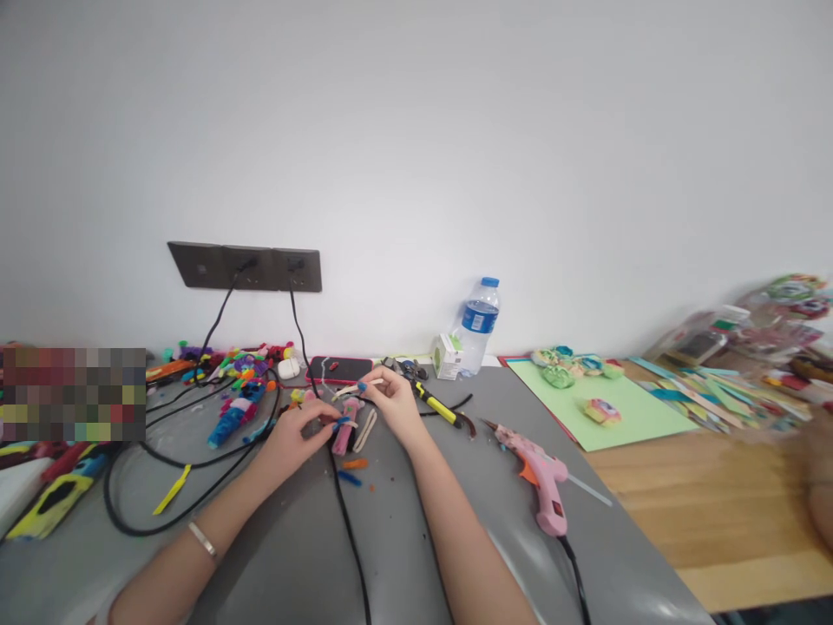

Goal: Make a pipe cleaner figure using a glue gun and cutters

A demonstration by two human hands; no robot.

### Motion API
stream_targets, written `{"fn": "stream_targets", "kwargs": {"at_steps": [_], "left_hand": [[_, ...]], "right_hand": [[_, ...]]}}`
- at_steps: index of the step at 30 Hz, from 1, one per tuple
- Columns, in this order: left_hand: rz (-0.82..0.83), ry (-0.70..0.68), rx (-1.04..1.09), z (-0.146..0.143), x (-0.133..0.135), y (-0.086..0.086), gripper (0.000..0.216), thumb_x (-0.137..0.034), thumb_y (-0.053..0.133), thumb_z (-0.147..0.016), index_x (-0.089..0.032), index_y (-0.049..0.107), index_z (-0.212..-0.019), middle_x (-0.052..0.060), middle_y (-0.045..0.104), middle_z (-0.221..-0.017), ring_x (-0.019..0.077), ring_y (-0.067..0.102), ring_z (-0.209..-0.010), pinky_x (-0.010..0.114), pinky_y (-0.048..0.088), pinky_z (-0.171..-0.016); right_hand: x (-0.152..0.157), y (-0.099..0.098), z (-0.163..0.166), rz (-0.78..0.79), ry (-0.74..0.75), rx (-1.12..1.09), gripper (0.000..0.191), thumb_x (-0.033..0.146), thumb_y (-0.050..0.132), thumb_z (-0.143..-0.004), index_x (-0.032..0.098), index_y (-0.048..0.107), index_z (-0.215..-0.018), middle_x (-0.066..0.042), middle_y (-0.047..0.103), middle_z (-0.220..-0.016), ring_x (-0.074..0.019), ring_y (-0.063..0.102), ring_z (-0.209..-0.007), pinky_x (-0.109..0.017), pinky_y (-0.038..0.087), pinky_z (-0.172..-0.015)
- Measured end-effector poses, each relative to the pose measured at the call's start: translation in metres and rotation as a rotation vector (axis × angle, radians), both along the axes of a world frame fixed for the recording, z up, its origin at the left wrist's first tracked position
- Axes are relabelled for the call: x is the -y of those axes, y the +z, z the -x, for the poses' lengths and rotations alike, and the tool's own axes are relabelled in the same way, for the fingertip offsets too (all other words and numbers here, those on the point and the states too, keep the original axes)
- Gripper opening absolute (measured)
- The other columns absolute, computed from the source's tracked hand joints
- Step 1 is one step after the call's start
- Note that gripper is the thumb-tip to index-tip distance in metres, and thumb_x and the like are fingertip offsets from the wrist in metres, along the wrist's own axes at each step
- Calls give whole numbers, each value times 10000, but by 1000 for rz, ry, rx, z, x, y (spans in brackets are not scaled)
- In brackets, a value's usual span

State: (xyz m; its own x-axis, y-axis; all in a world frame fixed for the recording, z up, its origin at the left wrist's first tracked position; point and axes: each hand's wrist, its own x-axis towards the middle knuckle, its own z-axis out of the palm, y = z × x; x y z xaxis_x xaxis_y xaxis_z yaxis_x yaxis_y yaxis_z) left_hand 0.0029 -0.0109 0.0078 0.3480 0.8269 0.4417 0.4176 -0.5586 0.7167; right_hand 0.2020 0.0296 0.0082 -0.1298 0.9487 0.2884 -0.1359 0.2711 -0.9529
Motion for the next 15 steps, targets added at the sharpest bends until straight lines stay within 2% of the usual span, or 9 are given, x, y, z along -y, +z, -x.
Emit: {"fn": "stream_targets", "kwargs": {"at_steps": [5,10,15], "left_hand": [[113,108,176,5,-10,-5,165,-166,568,-780,-179,700,-878,36,694,-819,154,627,-706,232,442,-583],[241,69,351,3,-13,-11,157,-231,591,-763,-159,678,-872,55,700,-853,159,632,-729,247,482,-628],[256,68,366,2,-12,-5,170,-314,612,-765,-166,653,-838,34,673,-790,158,614,-720,259,495,-658]], "right_hand": [[3,2,3,2,49,12,308,450,760,-718,199,602,-799,5,609,-718,-135,565,-634,-276,486,-638],[8,5,10,-32,116,32,264,405,746,-734,196,587,-760,-24,639,-806,-155,608,-729,-291,508,-695],[11,5,15,-63,112,103,207,348,717,-747,201,572,-759,-10,607,-776,-155,601,-723,-292,505,-701]]}}
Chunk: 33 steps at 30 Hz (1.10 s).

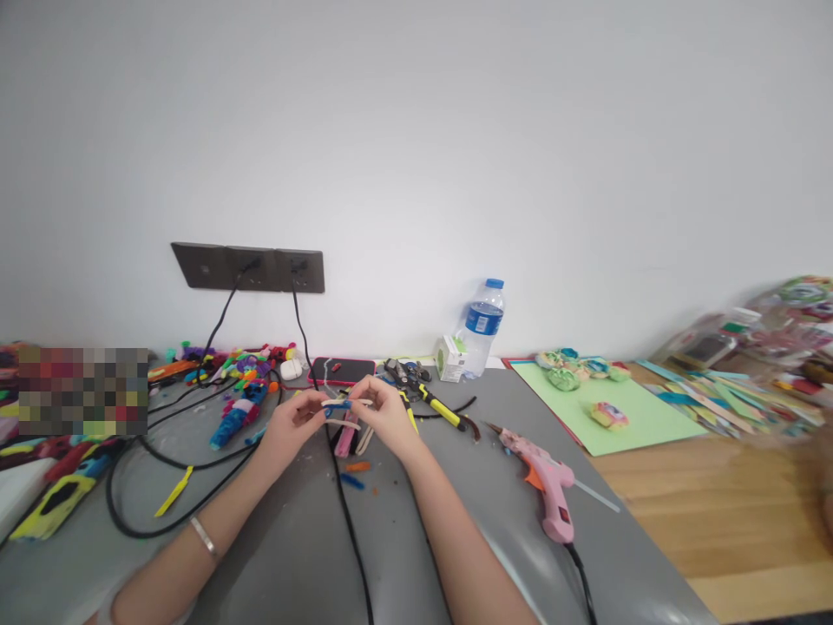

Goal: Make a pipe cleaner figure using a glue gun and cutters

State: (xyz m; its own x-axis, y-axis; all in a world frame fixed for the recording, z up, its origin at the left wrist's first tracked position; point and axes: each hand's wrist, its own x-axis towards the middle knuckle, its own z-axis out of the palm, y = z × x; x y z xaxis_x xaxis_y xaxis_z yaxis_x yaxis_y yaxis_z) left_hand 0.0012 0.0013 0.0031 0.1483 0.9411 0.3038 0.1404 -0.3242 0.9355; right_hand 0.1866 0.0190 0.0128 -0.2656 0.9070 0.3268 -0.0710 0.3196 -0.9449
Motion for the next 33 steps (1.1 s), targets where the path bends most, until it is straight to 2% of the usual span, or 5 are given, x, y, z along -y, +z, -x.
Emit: {"fn": "stream_targets", "kwargs": {"at_steps": [9,16,23,28,33], "left_hand": [[0,18,34,-1,3,3,147,-299,631,-766,-165,629,-829,32,641,-779,151,597,-707,241,482,-637],[-12,10,42,-1,5,5,171,-328,634,-776,-168,614,-832,34,625,-787,154,594,-724,243,485,-648],[-42,-1,63,-1,5,3,188,-307,631,-786,-170,627,-916,50,645,-871,159,612,-766,250,503,-683],[-51,-1,63,0,5,4,147,-290,625,-798,-167,639,-876,43,644,-840,157,615,-749,255,508,-686],[-23,11,106,1,3,4,184,-347,652,-784,-171,636,-837,41,663,-816,178,644,-783,286,529,-736]], "right_hand": [[5,3,1,26,34,50,131,249,659,-752,198,538,-754,10,584,-738,-131,574,-669,-262,464,-653],[6,2,3,60,62,62,184,290,687,-750,200,527,-737,24,574,-678,-128,553,-612,-255,447,-601],[5,-1,1,18,67,122,210,335,700,-771,192,550,-739,19,566,-675,-130,526,-624,-249,424,-598],[4,-2,0,24,81,115,199,321,700,-777,190,553,-751,21,561,-678,-131,531,-635,-253,429,-617],[6,2,1,61,107,43,205,351,699,-780,196,564,-783,12,578,-730,-135,554,-655,-257,448,-625]]}}
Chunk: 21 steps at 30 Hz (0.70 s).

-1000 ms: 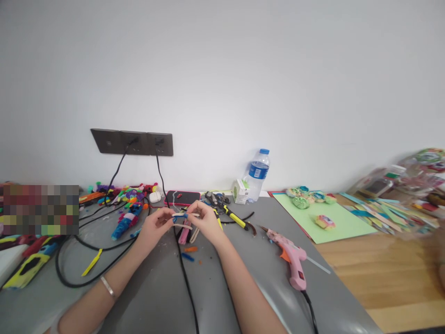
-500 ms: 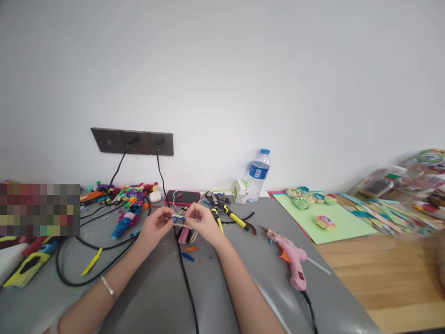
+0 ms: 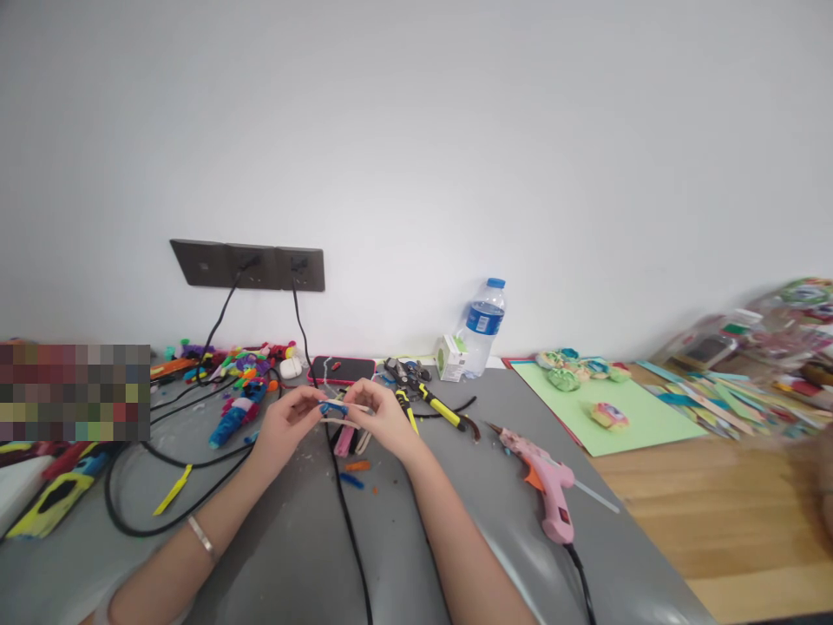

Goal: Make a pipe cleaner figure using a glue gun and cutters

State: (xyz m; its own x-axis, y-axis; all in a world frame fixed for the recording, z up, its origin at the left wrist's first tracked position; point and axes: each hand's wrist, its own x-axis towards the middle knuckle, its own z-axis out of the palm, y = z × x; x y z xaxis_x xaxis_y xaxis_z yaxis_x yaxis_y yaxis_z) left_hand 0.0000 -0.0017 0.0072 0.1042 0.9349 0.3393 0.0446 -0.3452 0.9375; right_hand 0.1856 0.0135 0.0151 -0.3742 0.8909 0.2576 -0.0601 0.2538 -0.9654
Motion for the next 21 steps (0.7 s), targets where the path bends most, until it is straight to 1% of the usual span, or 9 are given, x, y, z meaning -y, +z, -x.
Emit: {"fn": "stream_targets", "kwargs": {"at_steps": [2,4,7,10,14,21], "left_hand": [[18,3,34,1,0,1,202,-359,676,-767,-171,639,-832,40,670,-819,180,648,-790,285,532,-738],[48,7,56,1,0,2,216,-366,692,-757,-170,645,-835,33,668,-813,172,642,-767,271,531,-704],[115,10,85,0,2,5,236,-382,698,-761,-169,650,-851,27,661,-821,157,626,-728,256,526,-661],[158,-8,143,-2,4,7,255,-396,707,-760,-171,643,-860,19,649,-818,147,611,-716,249,523,-660],[174,-58,194,-3,5,6,270,-406,723,-752,-170,636,-848,7,627,-790,142,599,-721,244,520,-668],[200,-74,217,-4,4,6,311,-433,741,-734,-162,638,-847,13,629,-787,146,594,-720,259,524,-678]], "right_hand": [[1,2,0,-18,0,-11,188,347,688,-792,194,580,-792,6,584,-739,-137,560,-669,-259,446,-636],[1,2,0,-40,-8,-6,169,334,679,-801,187,595,-796,5,581,-728,-134,554,-665,-255,433,-635],[0,1,-1,-53,-12,4,151,312,679,-801,178,610,-801,1,585,-737,-128,538,-666,-249,419,-631],[-1,-1,-2,-67,-5,20,118,277,677,-794,172,625,-806,-3,597,-755,-128,536,-682,-247,411,-643],[-2,-1,-4,-95,-4,41,83,251,657,-800,169,642,-792,-6,597,-754,-133,539,-693,-256,407,-660],[-1,2,-5,-131,13,55,127,296,658,-828,173,646,-797,-15,594,-785,-147,543,-733,-271,420,-701]]}}
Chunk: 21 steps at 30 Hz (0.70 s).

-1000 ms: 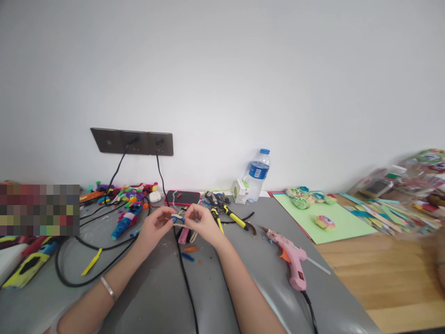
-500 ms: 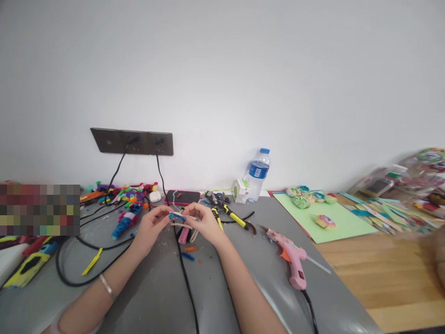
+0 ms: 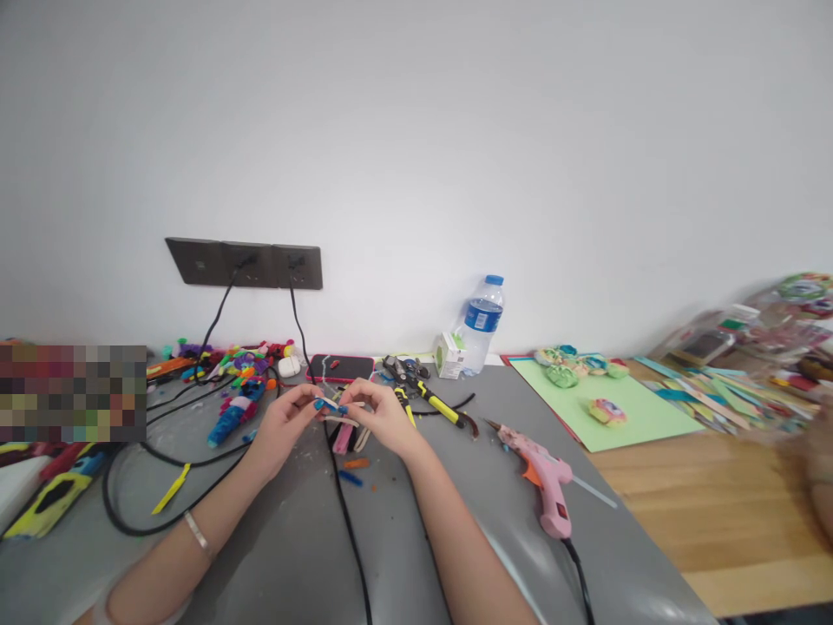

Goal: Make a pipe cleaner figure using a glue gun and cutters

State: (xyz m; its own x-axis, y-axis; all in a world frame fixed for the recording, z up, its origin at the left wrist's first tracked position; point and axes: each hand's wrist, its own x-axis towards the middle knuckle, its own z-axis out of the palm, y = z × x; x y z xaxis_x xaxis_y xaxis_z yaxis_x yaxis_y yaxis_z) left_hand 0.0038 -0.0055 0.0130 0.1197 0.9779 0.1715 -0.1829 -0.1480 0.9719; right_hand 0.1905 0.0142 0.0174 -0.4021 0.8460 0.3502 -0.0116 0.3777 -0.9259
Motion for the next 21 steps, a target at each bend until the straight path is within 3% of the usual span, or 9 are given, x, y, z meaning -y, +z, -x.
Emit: {"fn": "stream_targets", "kwargs": {"at_steps": [9,14,21], "left_hand": [[2,-9,-6,0,2,1,301,-422,746,-736,-160,653,-851,9,635,-798,137,583,-709,250,498,-681],[10,-63,17,-1,2,-2,268,-396,746,-754,-159,657,-840,6,628,-783,130,571,-697,238,470,-664],[88,-101,85,-3,5,3,286,-391,787,-717,-150,669,-815,11,626,-776,123,565,-690,234,460,-657]], "right_hand": [[0,1,-2,-38,46,0,174,342,652,-862,172,654,-827,-27,590,-812,-156,545,-779,-280,424,-740],[3,6,-3,31,140,-45,269,438,677,-839,173,642,-820,-37,591,-820,-165,558,-778,-292,453,-739],[5,8,-3,59,157,-46,291,454,709,-809,170,647,-792,-37,605,-813,-163,566,-767,-302,456,-750]]}}
